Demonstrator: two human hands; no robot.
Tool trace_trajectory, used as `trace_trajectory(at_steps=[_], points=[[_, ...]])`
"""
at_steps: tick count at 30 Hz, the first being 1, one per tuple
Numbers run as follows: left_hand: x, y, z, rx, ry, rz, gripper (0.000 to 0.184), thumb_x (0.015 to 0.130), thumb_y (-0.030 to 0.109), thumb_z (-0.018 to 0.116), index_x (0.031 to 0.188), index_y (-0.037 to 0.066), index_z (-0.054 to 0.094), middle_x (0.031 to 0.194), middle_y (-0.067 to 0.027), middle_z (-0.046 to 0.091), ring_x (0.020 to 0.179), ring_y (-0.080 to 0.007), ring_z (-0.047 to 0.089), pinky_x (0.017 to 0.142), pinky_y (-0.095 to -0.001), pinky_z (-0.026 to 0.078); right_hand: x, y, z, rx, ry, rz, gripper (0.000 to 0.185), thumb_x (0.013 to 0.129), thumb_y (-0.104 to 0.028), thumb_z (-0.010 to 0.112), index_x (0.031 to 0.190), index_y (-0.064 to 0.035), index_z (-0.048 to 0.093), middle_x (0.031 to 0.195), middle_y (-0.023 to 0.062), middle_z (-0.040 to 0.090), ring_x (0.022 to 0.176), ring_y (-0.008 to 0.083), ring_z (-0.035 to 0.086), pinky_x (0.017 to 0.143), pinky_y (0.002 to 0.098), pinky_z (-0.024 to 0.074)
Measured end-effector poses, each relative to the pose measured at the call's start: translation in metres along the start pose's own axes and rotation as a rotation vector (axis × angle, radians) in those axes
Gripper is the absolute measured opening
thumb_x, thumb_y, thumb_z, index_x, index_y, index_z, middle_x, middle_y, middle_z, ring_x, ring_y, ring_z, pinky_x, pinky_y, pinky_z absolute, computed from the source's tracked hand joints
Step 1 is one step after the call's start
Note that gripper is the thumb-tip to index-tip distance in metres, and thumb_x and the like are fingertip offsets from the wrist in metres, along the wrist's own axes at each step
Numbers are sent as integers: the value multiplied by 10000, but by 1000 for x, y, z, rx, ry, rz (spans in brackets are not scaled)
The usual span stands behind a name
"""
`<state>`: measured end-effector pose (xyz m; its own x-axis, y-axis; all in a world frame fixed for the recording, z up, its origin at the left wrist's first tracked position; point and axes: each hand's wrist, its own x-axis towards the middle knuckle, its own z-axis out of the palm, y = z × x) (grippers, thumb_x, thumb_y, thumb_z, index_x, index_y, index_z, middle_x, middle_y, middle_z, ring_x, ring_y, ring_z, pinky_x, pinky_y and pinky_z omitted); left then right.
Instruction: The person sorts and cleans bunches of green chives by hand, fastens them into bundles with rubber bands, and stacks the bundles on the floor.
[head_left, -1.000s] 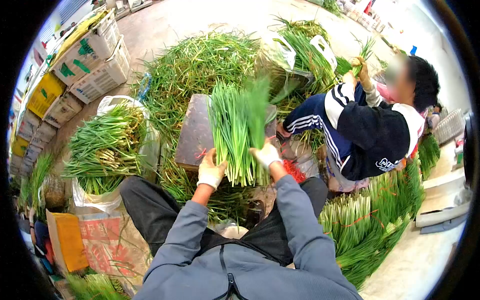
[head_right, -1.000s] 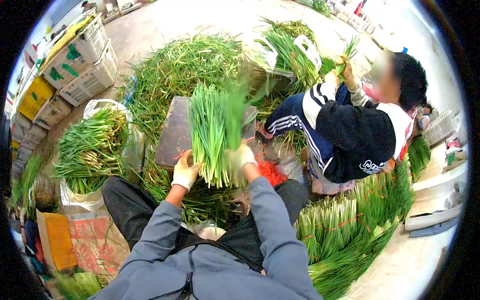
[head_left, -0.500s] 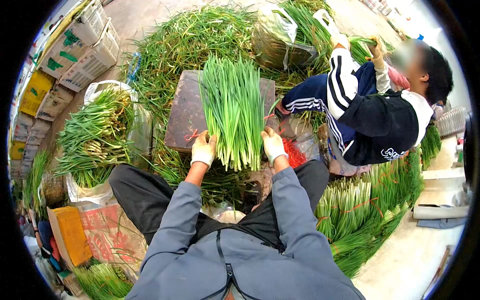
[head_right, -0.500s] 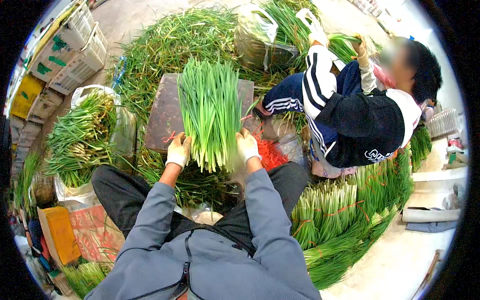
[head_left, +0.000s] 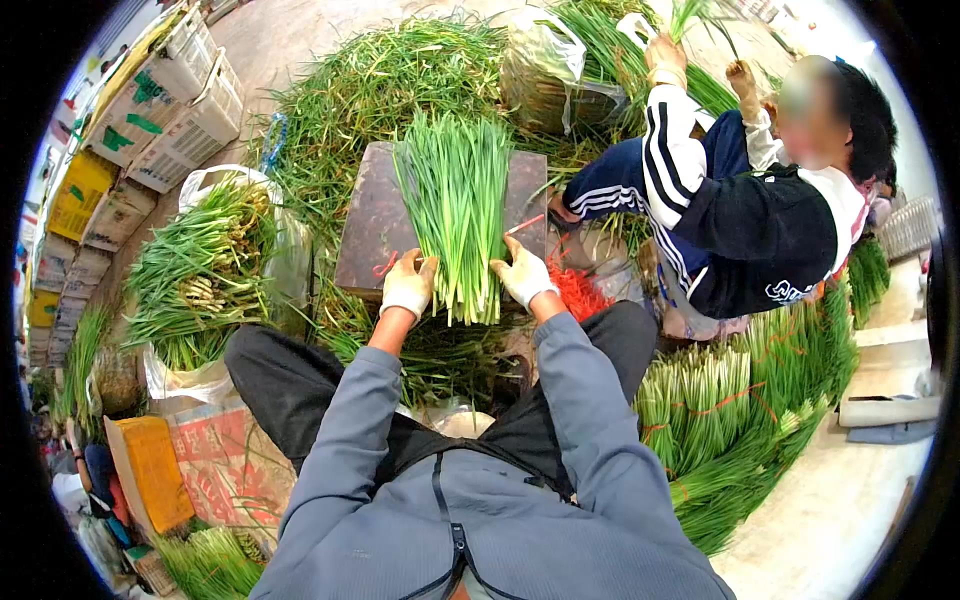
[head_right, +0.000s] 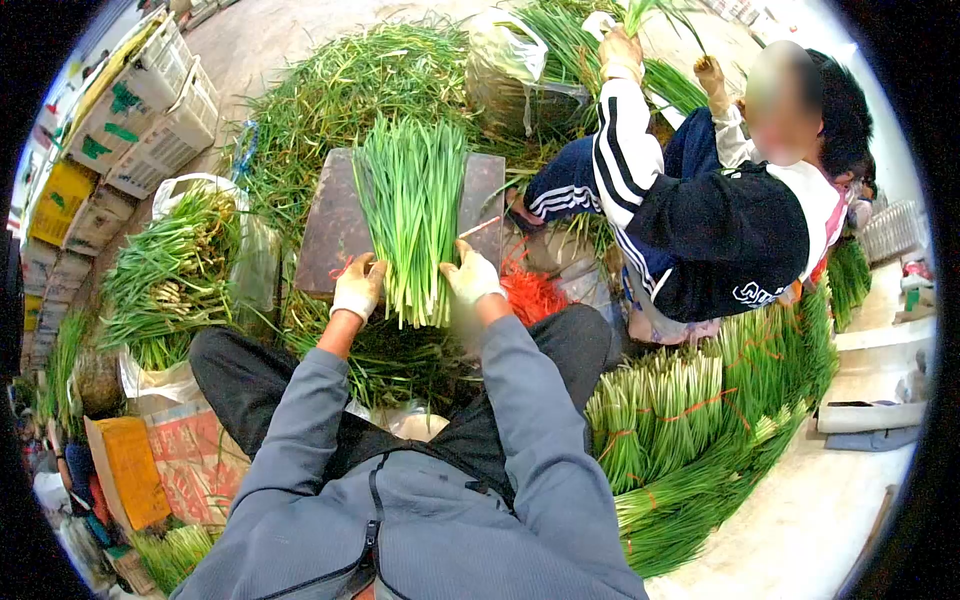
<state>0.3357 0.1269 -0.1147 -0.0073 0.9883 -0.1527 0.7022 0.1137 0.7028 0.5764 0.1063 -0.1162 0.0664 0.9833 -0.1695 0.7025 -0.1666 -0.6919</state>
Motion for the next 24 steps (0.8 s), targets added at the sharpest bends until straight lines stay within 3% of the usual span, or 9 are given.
trace_trajectory(at_steps=[2, 3, 7, 10, 14, 17, 18, 21, 24], points=[[-3, 4, -3, -6, 36, 18, 557, 911, 433, 658, 1285, 21, 621, 1118, -217, 708, 1063, -350, 676, 947, -410, 505, -12, -7, -7, -113, 113, 25, 516, 898, -389, 643, 1256, -19, 610, 1191, 252, 660, 1134, 383, 628, 1009, 437, 475], [-7, 11, -6, -4, 39, 21, 557, 911, 433, 658, 1285, 21, 621, 1118, -217, 708, 1063, -350, 676, 947, -410, 505, -22, -17, -13, -111, 115, 22, 516, 898, -389, 643, 1256, -19, 610, 1191, 252, 660, 1134, 383, 628, 1009, 437, 475], [-16, 25, -10, -10, 31, 12, 652, 875, 491, 693, 1312, 18, 598, 1157, -235, 692, 1083, -361, 668, 961, -412, 501, -88, -71, -14, -277, -44, -25, 415, 852, -475, 689, 927, -67, 691, 853, 197, 704, 846, 391, 689, 768, 483, 537], [-29, 46, -9, 68, -105, -125, 872, 775, 545, 771, 1392, -11, 509, 1207, -290, 655, 1162, -385, 633, 1002, -416, 486, -104, -71, 23, -278, -98, -49, 386, 870, -437, 681, 954, -60, 680, 866, 216, 697, 856, 397, 683, 764, 490, 536], [-32, 38, 3, 11, -164, -91, 861, 763, 418, 822, 1420, -23, 480, 1279, -285, 623, 1196, -378, 620, 1034, -388, 474, -97, -59, 33, -191, -60, 29, 359, 887, -404, 661, 955, -52, 677, 870, 221, 696, 867, 403, 677, 773, 490, 533], [-26, 26, 7, -68, -178, -69, 797, 766, 352, 815, 1394, -34, 513, 1148, -251, 695, 1063, -318, 691, 963, -365, 513, -90, -32, 40, 53, -10, -23, 333, 898, -373, 638, 933, -47, 699, 911, 215, 698, 889, 412, 668, 789, 472, 525], [-27, 25, 7, -72, -172, -66, 797, 766, 352, 815, 1394, -34, 513, 1148, -251, 695, 1063, -318, 691, 963, -365, 513, -88, -29, 38, -8, -23, -17, 318, 904, -349, 627, 954, -46, 710, 936, 215, 700, 908, 409, 666, 807, 456, 527], [-25, 23, 9, -189, -173, -100, 760, 771, 292, 824, 1386, -37, 522, 904, -147, 724, 760, -212, 684, 730, -330, 550, -88, -28, 36, -16, 46, -25, 349, 945, -378, 542, 1025, -72, 690, 999, 244, 687, 958, 425, 655, 830, 510, 513], [-25, 18, 15, -219, -177, -128, 753, 771, 287, 811, 1378, -53, 524, 946, -169, 729, 818, -218, 700, 768, -325, 552, -82, -44, 41, -46, 73, 10, 341, 901, -373, 626, 1018, -62, 701, 982, 231, 698, 937, 418, 666, 832, 482, 527]])
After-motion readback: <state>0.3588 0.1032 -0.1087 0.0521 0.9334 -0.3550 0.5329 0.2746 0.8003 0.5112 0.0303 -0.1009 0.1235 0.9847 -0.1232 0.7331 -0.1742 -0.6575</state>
